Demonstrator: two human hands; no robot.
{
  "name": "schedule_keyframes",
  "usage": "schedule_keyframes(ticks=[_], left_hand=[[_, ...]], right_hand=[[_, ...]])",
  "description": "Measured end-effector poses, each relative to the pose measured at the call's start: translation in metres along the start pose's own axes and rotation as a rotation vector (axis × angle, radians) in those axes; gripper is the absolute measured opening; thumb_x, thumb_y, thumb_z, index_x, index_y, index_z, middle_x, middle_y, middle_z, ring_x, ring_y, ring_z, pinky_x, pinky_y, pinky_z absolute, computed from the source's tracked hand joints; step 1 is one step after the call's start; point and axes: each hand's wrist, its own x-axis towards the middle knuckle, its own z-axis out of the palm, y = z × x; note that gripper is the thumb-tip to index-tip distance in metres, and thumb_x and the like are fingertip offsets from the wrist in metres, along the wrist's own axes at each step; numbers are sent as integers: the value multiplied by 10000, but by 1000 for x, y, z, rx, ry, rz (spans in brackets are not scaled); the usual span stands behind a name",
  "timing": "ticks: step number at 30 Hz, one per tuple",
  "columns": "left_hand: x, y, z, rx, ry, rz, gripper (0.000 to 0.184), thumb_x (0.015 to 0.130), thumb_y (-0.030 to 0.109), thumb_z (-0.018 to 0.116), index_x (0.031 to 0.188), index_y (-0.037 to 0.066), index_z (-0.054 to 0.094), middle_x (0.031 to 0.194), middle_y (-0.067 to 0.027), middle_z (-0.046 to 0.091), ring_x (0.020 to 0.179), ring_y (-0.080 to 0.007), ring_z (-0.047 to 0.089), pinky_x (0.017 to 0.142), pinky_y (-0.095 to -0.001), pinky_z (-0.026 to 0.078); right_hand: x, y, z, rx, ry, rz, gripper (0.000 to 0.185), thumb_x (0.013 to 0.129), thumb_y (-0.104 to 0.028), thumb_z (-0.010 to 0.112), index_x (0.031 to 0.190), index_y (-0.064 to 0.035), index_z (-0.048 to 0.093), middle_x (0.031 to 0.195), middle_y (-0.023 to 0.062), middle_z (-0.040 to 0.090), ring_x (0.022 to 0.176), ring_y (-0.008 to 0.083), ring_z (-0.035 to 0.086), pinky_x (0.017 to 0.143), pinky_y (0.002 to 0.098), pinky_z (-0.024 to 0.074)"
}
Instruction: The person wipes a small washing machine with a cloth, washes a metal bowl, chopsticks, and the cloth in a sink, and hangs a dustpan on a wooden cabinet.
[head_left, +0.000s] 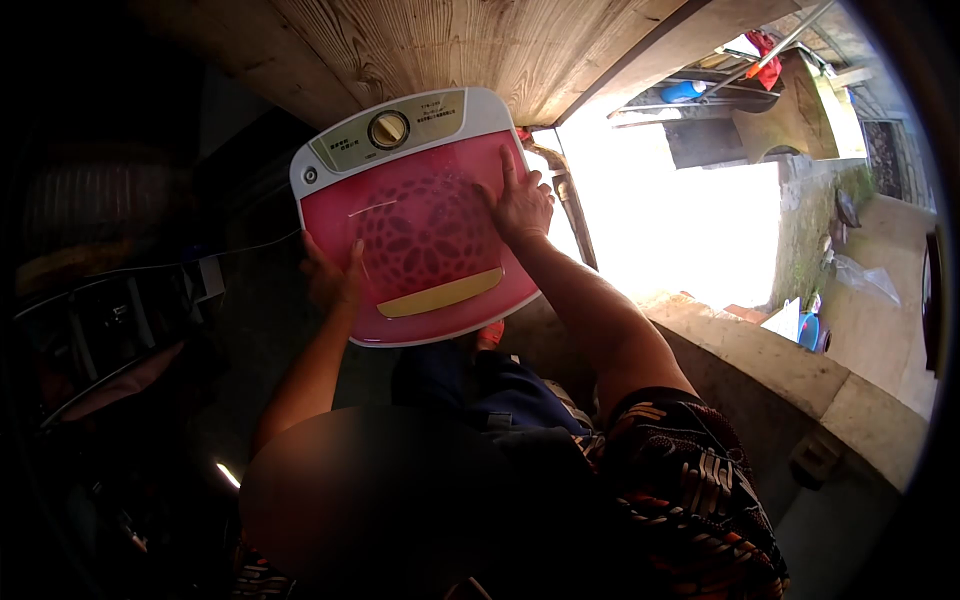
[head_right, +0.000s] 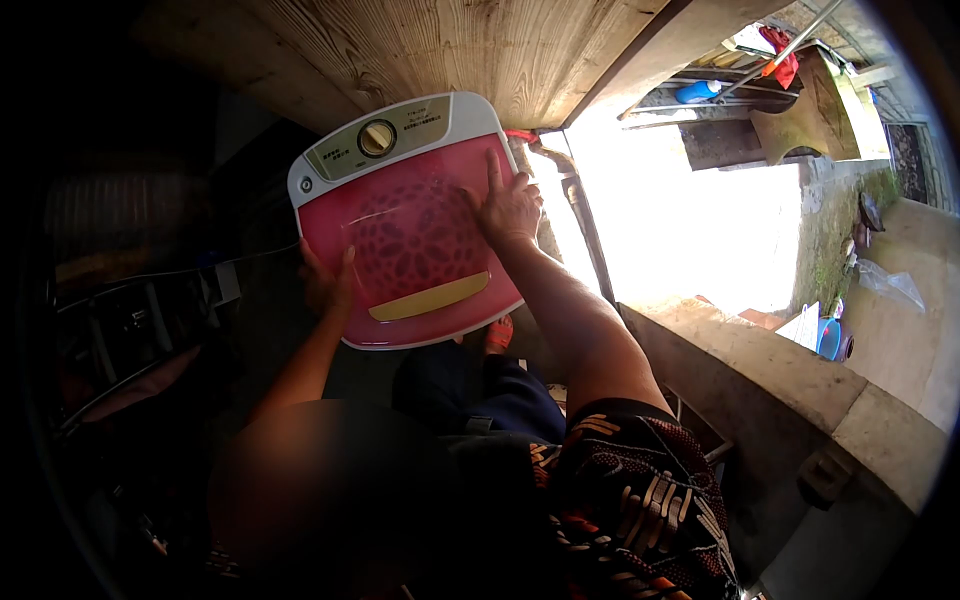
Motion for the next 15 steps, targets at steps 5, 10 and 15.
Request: schedule_keyframes(ticks=[5, 10, 15], left_hand=[[-1, 1, -2, -12, -6, -3, 1040, 750, 642, 668, 1535, 218, 134, 1220, -217, 485, 1036, -401, 586, 857, -489, 483], [0, -2, -1, -15, -9, 5, 1044, 748, 654, 660, 1536, 217, 133, 1226, -219, 480, 1044, -401, 582, 859, -491, 481], [0, -2, 0, -21, -8, 12, 1045, 749, 672, 646, 1537, 218, 130, 1220, -220, 480, 1038, -404, 583, 850, -492, 482]], right_hand=[[0, 1, 1, -5, -2, 0, 793, 878, -676, 477, 1533, -345, 176, 1170, 232, 474, 1054, 419, 534, 912, 510, 431], [0, 0, 0, -3, 1, 0, 795, 876, -678, 479, 1532, -345, 179, 1171, 233, 474, 1050, 419, 536, 906, 506, 434], [-1, 1, 1, 4, 8, -10, 798, 877, -680, 475, 1534, -337, 178, 1173, 236, 472, 1048, 419, 536, 903, 505, 435]])
